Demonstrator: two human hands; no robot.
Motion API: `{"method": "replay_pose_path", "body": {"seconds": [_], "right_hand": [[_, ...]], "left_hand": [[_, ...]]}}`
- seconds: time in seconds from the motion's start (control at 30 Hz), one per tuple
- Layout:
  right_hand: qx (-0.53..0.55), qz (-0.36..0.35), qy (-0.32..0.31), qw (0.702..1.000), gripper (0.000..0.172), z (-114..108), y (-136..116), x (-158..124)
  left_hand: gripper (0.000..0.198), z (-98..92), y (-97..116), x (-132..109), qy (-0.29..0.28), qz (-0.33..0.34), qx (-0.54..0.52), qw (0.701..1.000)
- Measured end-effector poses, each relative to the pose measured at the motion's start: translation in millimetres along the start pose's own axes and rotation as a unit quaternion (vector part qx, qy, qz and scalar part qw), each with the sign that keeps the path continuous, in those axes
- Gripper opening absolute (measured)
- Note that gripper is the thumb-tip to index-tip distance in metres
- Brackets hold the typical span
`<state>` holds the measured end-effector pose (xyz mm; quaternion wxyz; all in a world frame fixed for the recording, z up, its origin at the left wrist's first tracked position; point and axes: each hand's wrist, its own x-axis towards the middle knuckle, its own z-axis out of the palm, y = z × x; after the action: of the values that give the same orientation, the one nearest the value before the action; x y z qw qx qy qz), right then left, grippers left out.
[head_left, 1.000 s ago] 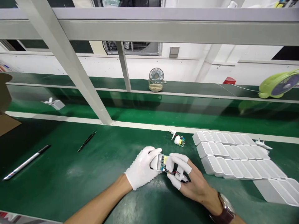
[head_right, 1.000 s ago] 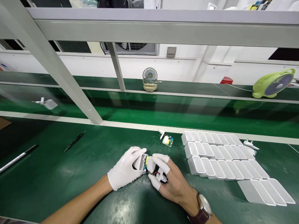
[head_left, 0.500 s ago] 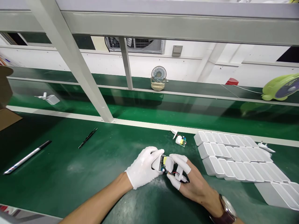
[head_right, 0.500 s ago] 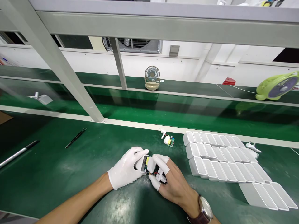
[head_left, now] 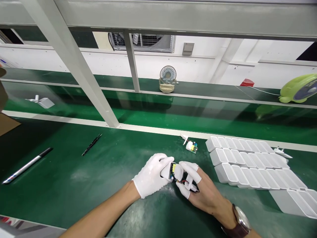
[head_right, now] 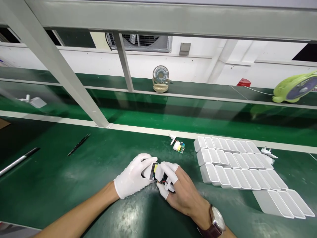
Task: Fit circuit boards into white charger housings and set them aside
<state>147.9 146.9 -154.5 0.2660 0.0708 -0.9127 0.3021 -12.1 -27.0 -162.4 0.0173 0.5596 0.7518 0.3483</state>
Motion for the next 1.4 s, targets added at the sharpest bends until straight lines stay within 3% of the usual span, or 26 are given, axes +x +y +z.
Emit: {"method": "replay_pose_path", "body": {"seconds": [0.7, 1.0, 1.17, 1.27, 1.4], "right_hand": [[0.035, -0.006, 0.015, 0.999, 0.071, 4, -1, 5], [0.033, -0.009, 0.017, 0.999, 0.070, 11, 1, 1], [0.059, 0.026, 0.000, 0.998, 0.068, 14, -1, 0], [0.128, 0.098, -0.017, 0.987, 0.073, 10, -3, -2], [0.243, 0.164, 0.007, 0.956, 0.067, 5, -2, -4]], "left_hand": [[0.066, 1.3, -2, 0, -0.005, 0.004, -0.001, 1.000], [0.072, 4.3, -4, -3, 0.002, 0.041, -0.023, 0.999], [0.074, 7.2, -2, -4, 0.014, 0.048, -0.025, 0.998], [0.075, 1.2, 4, 0, 0.026, 0.042, -0.001, 0.999], [0.053, -9.4, 5, 6, 0.014, 0.041, 0.022, 0.999]]}}
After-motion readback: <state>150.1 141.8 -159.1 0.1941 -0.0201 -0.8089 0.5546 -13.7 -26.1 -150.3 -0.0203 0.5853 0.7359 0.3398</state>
